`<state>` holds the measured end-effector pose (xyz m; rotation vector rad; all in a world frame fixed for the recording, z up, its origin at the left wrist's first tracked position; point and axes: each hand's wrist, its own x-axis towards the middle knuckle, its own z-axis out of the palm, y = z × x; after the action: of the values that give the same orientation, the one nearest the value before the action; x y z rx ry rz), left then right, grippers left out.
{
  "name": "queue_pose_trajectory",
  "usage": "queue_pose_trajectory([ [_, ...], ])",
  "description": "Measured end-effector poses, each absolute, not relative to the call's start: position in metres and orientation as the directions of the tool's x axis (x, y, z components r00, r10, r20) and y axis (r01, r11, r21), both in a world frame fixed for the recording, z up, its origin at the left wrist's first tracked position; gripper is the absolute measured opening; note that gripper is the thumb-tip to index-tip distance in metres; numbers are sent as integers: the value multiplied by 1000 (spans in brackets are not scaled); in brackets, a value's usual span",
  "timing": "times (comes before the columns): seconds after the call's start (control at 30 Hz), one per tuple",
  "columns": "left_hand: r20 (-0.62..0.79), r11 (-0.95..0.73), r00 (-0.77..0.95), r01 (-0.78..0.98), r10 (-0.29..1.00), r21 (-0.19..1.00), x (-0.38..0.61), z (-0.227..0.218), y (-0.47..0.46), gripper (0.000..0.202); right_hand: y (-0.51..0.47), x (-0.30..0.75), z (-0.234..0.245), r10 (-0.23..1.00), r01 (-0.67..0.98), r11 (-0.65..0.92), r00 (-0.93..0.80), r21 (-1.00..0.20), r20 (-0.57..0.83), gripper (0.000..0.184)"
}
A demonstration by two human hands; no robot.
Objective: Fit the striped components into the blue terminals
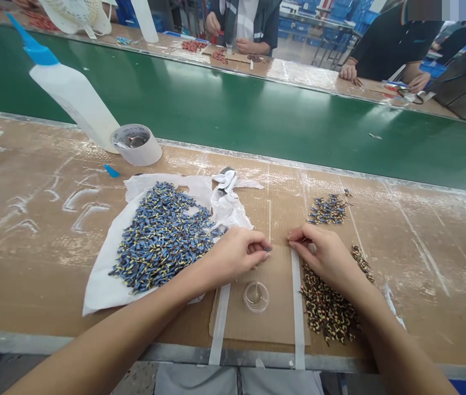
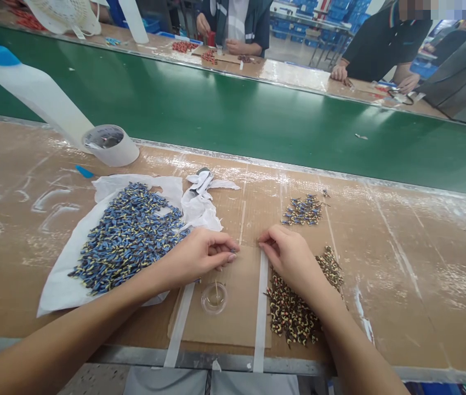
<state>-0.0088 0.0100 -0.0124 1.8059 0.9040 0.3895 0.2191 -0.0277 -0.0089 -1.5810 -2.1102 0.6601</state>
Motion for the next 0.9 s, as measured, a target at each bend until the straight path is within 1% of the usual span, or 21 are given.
queue_pose_trajectory([
  [0.07,-143,-184,662,398,736,899,-9,-13,10,21,-28,219,-9,970,754,218,-236,-620,54,8],
  [0.17,-137,-188,657,398,741,898,-10,-13,9,24,-29,216,-10,977,685,183,-209,-706,49,9],
  [0.23,-130,-191,646,402,752,895,-10,-11,9,26,-30,214,-10,977,627,165,-211,-761,38,10],
  [0.37,-112,-210,635,409,764,888,-12,-4,9,24,-33,210,-9,973,552,137,-231,-822,7,15],
  [0.5,-92,-230,643,399,760,887,-12,0,9,19,-35,209,-7,971,379,28,-232,-925,-66,21],
  [0.57,-67,-249,638,393,767,885,-12,0,9,18,-36,209,-5,972,338,12,-225,-941,-69,23],
  [0.67,-2,-315,637,383,771,868,-12,1,10,17,-36,208,-2,977,339,38,-208,-940,-35,18],
  [0.77,52,-373,643,373,764,850,-11,3,10,18,-36,205,-2,984,277,32,-177,-960,-18,13],
  [0.9,68,-377,632,368,772,850,-9,6,8,20,-36,199,-4,987,218,-21,-154,-976,-55,14],
])
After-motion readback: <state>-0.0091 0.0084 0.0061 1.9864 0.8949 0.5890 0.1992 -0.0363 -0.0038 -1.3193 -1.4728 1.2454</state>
